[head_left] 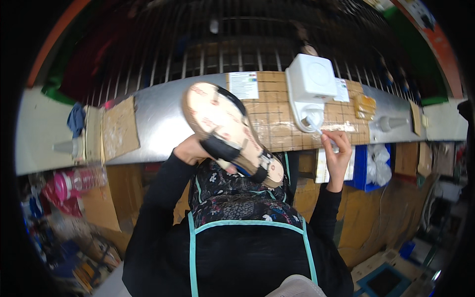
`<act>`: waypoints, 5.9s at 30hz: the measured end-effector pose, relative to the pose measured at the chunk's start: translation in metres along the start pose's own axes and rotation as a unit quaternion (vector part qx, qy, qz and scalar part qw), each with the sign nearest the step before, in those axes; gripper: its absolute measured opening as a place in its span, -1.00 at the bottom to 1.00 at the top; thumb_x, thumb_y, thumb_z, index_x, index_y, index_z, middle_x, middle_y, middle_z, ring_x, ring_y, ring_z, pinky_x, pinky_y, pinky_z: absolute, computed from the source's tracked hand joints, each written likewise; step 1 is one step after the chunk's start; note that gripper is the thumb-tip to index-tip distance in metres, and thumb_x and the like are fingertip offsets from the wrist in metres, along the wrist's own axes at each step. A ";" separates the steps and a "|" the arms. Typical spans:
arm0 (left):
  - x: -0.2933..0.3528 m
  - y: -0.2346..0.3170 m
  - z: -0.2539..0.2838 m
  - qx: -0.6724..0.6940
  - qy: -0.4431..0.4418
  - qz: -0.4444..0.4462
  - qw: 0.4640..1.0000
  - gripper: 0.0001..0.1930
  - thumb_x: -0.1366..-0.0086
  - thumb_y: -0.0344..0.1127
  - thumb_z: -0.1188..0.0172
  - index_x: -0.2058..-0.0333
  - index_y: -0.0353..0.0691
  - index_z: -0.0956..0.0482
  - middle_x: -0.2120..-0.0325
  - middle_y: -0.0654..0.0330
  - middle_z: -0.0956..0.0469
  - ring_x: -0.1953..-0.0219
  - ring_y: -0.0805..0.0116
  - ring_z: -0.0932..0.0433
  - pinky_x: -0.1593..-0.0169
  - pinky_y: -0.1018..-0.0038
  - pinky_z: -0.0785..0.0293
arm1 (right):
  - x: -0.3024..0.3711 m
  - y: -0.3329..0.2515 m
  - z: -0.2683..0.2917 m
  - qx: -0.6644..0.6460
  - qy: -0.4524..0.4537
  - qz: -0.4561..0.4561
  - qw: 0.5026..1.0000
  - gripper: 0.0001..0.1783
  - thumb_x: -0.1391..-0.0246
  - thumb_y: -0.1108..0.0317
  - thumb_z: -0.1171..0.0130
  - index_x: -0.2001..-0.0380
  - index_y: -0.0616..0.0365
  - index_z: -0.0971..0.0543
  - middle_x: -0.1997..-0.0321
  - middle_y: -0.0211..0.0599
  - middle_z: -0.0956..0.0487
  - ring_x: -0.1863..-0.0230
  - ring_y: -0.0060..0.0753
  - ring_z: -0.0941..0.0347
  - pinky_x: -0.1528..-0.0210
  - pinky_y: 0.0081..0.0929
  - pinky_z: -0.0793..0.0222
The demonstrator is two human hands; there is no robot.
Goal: The person holds a blue and black sandal and uses a small brush to apply white glue from a container onto the sandal's sole and strap areas. The person repeatedly dips the brush into the glue and spreads it across the sandal surfaces.
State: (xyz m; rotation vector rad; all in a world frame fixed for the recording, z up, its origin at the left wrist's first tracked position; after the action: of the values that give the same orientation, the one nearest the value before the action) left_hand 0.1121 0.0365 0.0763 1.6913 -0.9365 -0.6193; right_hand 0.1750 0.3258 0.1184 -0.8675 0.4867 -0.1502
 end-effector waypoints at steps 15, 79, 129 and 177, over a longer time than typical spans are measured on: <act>-0.015 0.042 -0.019 0.437 -0.223 -0.089 0.867 -0.05 -0.18 0.26 -0.16 -0.38 -0.05 0.08 0.29 0.11 -0.37 0.32 0.24 -0.45 0.00 0.33 -0.21 | -0.017 -0.004 -0.003 0.379 0.018 0.169 0.910 -0.94 0.02 0.28 -0.31 0.42 -0.07 -0.69 0.45 -0.48 -0.48 0.45 -0.45 -0.38 0.21 -0.36 -0.01; -0.015 0.030 0.008 -0.035 0.249 -0.129 0.959 -0.23 -0.26 0.28 -0.08 -0.06 -0.43 -0.41 0.19 0.07 -0.54 0.13 0.36 -0.52 0.01 0.49 -0.42 | -0.040 -0.116 -0.056 -0.092 -0.007 0.150 0.984 -0.79 0.14 0.42 -0.41 0.33 0.06 -0.72 0.35 -0.46 -0.49 0.33 -0.49 -0.32 0.21 -0.51 -0.13; 0.001 0.021 0.028 -0.022 0.375 -0.096 0.922 -0.38 -0.33 0.22 -0.01 0.23 -0.39 -0.51 0.46 0.26 -0.47 0.39 0.57 -0.38 0.30 0.60 -0.34 | 0.010 -0.147 -0.055 0.095 0.149 0.233 0.956 -0.72 0.18 0.38 -0.46 0.28 -0.03 -0.73 0.30 -0.45 -0.52 0.29 -0.55 -0.39 0.13 -0.48 0.01; -0.011 0.053 0.044 -0.052 0.367 -0.118 0.921 -0.38 -0.30 0.23 -0.03 0.23 -0.37 -0.54 0.45 0.24 -0.51 0.40 0.55 -0.44 0.31 0.59 -0.36 | 0.013 -0.122 -0.059 -0.066 0.025 0.192 0.979 -0.74 0.20 0.43 -0.44 0.32 0.03 -0.71 0.36 -0.45 -0.52 0.31 -0.50 -0.39 0.14 -0.49 -0.05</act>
State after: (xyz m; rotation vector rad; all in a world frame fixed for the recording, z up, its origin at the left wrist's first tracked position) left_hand 0.0571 0.0142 0.1123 1.7506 -0.1601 -0.1407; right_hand 0.1667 0.2018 0.1748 -0.8841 0.7084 0.2173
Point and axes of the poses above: each hand's wrist, its own x-axis away from the middle knuckle, its own z-axis out of the back of the hand, y = z × x, the point moved 10 cm from there along -x, towards the middle knuckle
